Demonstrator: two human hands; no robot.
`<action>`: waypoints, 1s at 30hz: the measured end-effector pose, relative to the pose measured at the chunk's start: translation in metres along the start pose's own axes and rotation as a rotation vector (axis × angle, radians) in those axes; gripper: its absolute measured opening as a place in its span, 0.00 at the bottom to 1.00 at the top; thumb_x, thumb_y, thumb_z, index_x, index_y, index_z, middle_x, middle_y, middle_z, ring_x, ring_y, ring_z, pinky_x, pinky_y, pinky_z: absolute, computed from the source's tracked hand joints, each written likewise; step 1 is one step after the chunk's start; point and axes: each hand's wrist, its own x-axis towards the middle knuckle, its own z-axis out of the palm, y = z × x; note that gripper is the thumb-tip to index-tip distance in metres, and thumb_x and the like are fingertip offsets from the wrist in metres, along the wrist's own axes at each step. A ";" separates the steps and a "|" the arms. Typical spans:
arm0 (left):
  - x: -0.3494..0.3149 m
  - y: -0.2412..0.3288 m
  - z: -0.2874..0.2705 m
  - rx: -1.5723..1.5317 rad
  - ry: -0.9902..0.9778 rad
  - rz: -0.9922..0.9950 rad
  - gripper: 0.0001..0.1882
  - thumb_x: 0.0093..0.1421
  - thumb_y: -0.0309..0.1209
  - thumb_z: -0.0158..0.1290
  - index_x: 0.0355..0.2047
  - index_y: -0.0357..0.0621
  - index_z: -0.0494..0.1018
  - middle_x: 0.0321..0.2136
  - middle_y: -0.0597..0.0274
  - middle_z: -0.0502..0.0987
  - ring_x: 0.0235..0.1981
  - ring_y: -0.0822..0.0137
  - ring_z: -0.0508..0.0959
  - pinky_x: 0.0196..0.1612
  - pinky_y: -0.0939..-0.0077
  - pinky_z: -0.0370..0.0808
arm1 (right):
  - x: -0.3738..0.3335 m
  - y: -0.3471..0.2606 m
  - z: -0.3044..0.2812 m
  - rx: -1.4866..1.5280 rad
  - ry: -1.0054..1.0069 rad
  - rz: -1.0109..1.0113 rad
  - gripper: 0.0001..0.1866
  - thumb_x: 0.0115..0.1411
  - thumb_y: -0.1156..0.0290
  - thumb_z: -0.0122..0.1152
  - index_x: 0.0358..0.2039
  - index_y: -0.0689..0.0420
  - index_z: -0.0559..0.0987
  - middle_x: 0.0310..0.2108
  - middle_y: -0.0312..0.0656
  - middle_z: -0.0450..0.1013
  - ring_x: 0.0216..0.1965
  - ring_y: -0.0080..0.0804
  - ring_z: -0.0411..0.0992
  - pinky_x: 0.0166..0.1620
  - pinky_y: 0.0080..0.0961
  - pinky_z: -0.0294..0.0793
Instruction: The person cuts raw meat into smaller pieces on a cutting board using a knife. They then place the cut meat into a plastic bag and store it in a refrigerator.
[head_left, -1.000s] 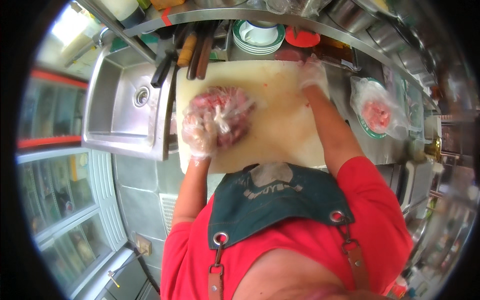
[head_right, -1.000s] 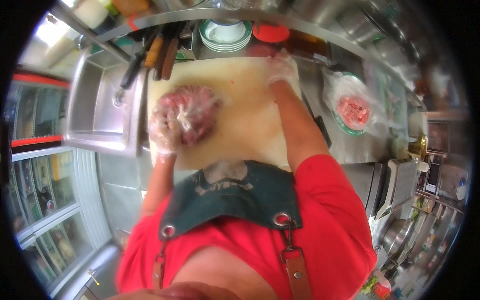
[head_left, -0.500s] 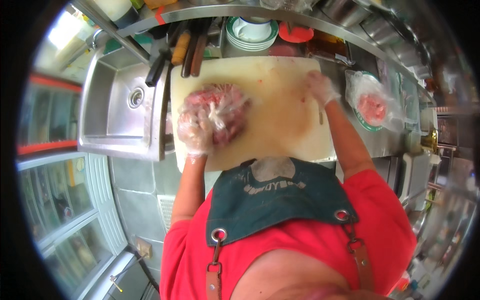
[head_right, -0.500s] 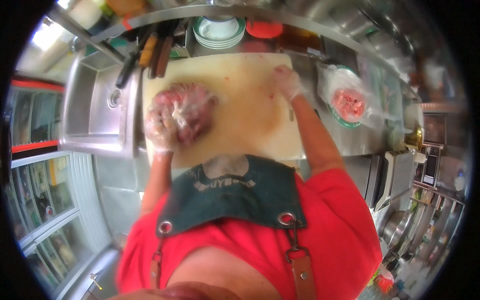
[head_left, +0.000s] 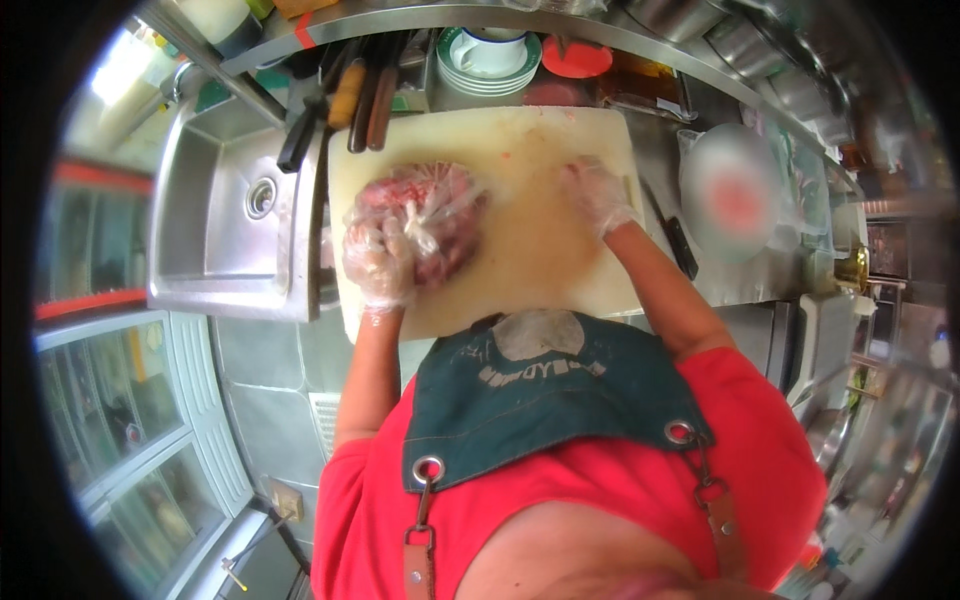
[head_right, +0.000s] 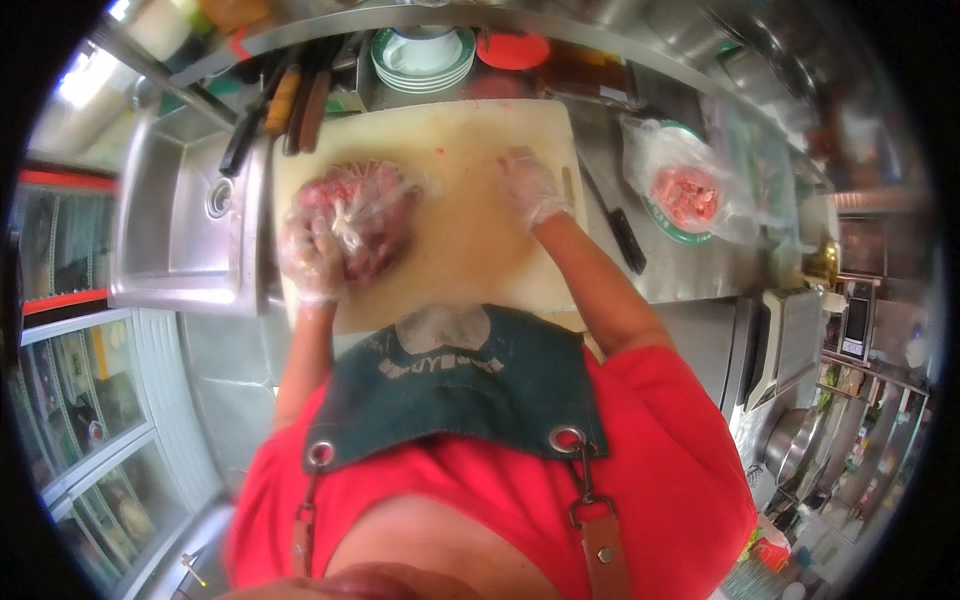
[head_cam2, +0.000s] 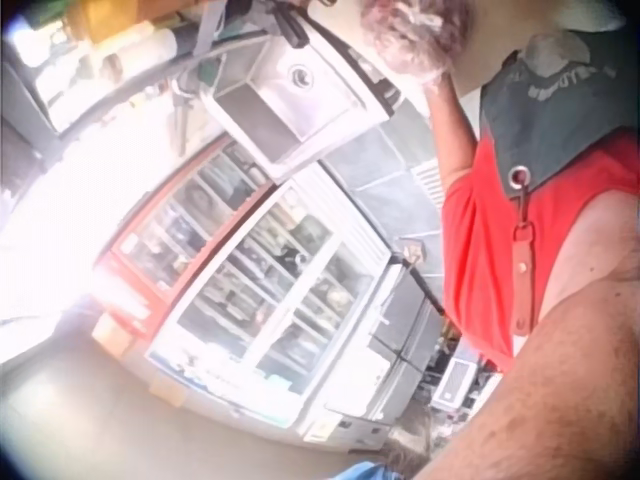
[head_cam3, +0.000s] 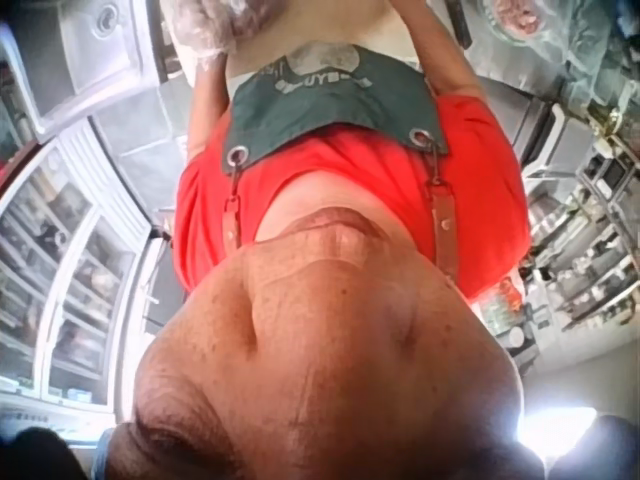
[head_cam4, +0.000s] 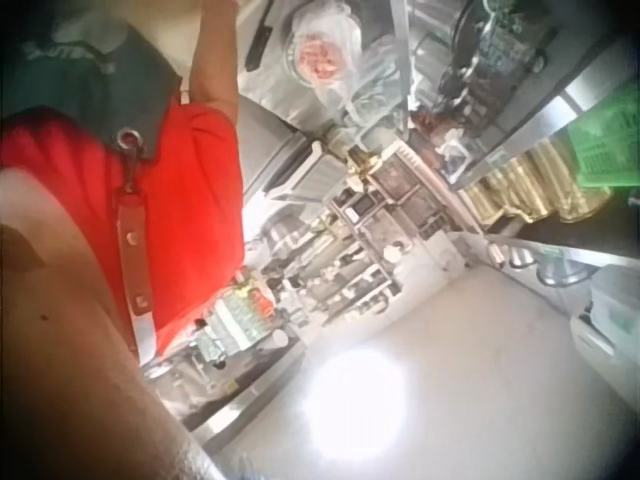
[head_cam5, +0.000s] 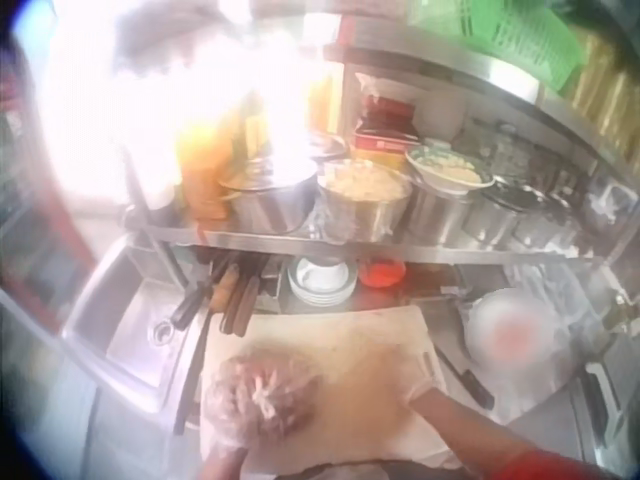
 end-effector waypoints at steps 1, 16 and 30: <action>-0.002 -0.002 -0.002 0.001 0.015 0.011 0.02 0.54 0.24 0.54 0.28 0.40 0.75 0.28 0.50 0.76 0.31 0.49 0.75 0.38 0.59 0.72 | -0.001 -0.010 -0.014 0.010 -0.095 -0.053 0.13 0.63 0.63 0.47 0.41 0.55 0.75 0.40 0.50 0.74 0.41 0.50 0.74 0.45 0.41 0.73; -0.003 -0.011 0.000 -0.024 0.037 0.065 0.03 0.56 0.23 0.51 0.31 0.38 0.75 0.31 0.48 0.78 0.33 0.49 0.76 0.39 0.61 0.73 | 0.146 0.087 -0.038 -0.460 -0.229 -0.033 0.19 0.62 0.60 0.45 0.45 0.55 0.78 0.47 0.52 0.74 0.49 0.50 0.73 0.52 0.40 0.72; -0.009 -0.017 0.004 0.001 0.022 -0.025 0.03 0.56 0.22 0.50 0.30 0.39 0.74 0.31 0.49 0.77 0.34 0.50 0.76 0.40 0.61 0.73 | 0.165 0.034 -0.014 -0.064 -0.140 -0.191 0.18 0.58 0.56 0.51 0.39 0.53 0.82 0.44 0.48 0.76 0.46 0.44 0.74 0.50 0.35 0.72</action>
